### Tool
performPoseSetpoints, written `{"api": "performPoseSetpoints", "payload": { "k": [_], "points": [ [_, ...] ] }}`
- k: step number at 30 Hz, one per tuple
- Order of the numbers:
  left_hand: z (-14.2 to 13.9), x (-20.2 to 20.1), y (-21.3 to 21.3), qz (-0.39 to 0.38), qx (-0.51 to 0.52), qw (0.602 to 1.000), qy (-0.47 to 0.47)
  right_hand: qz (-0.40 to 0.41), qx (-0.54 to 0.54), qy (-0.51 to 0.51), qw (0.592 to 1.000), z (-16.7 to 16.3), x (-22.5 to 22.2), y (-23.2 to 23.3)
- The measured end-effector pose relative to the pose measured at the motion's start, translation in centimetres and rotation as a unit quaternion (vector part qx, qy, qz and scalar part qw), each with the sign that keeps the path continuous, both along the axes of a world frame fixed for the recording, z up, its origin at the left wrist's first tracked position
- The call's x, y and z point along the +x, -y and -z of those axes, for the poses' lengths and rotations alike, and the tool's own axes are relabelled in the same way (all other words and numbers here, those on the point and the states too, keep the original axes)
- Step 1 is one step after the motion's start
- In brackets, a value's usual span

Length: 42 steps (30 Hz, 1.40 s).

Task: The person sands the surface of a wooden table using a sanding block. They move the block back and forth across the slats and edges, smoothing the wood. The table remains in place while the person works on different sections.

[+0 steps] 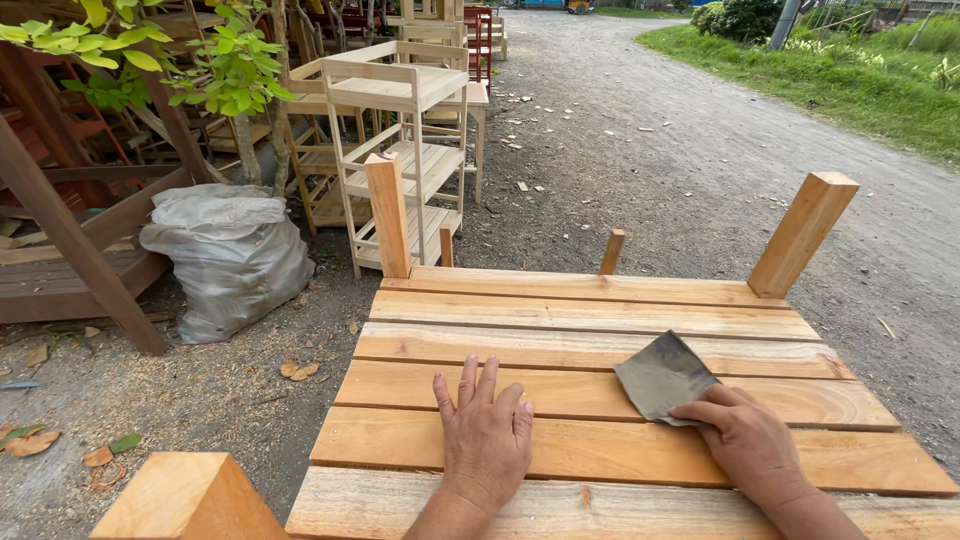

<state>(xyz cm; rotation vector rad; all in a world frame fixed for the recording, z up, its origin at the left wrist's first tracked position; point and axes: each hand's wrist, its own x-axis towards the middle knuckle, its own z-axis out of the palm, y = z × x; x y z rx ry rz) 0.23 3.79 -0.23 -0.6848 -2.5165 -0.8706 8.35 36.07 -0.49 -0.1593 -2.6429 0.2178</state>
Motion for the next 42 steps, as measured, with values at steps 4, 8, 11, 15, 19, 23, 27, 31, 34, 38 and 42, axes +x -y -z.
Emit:
{"api": "performPoseSetpoints", "payload": {
  "k": [4,8,11,15,19,23,27,31,34,38,42],
  "points": [
    [-0.1,0.7,-3.5,0.048,-0.041,0.996,0.07,0.079,-0.025,0.003,0.997,-0.6,3.4,-7.5],
    [-0.5,0.8,-7.4,0.065,-0.029,0.991,0.116,-0.008,-0.011,-0.023,1.0,-0.2,2.8,-6.1],
    [-0.8,1.1,-10.0,0.059,0.028,0.994,0.083,-0.086,-0.032,-0.045,0.995,1.1,0.0,-0.3],
    [-0.8,2.0,-12.0,0.131,0.009,0.991,-0.011,-0.099,0.016,-0.036,0.994,2.2,-1.9,3.0],
    [-0.8,2.8,-15.2,0.122,-0.041,0.992,-0.004,0.016,0.001,-0.015,1.0,1.5,1.9,-5.1],
    [-1.3,4.4,-20.5,0.103,-0.078,0.991,0.024,0.214,0.033,0.012,0.976,-1.8,8.7,-19.6],
    [-1.2,6.5,-22.5,0.102,-0.119,0.986,0.062,0.187,-0.007,0.011,0.982,-1.8,10.8,-22.1],
    [-0.6,8.0,-22.5,0.117,-0.139,0.983,0.026,0.002,-0.002,-0.056,0.998,1.3,8.2,-13.7],
    [-0.3,8.8,-22.9,0.116,-0.146,0.982,0.023,-0.032,0.003,-0.039,0.999,1.8,7.7,-10.8],
    [-0.3,9.8,-23.1,0.097,-0.164,0.98,0.049,0.09,0.006,0.014,0.996,0.3,11.1,-15.4],
    [-0.8,10.8,-22.7,0.096,-0.187,0.975,0.079,0.294,-0.05,0.04,0.954,-2.0,16.3,-23.5]
  ]
}}
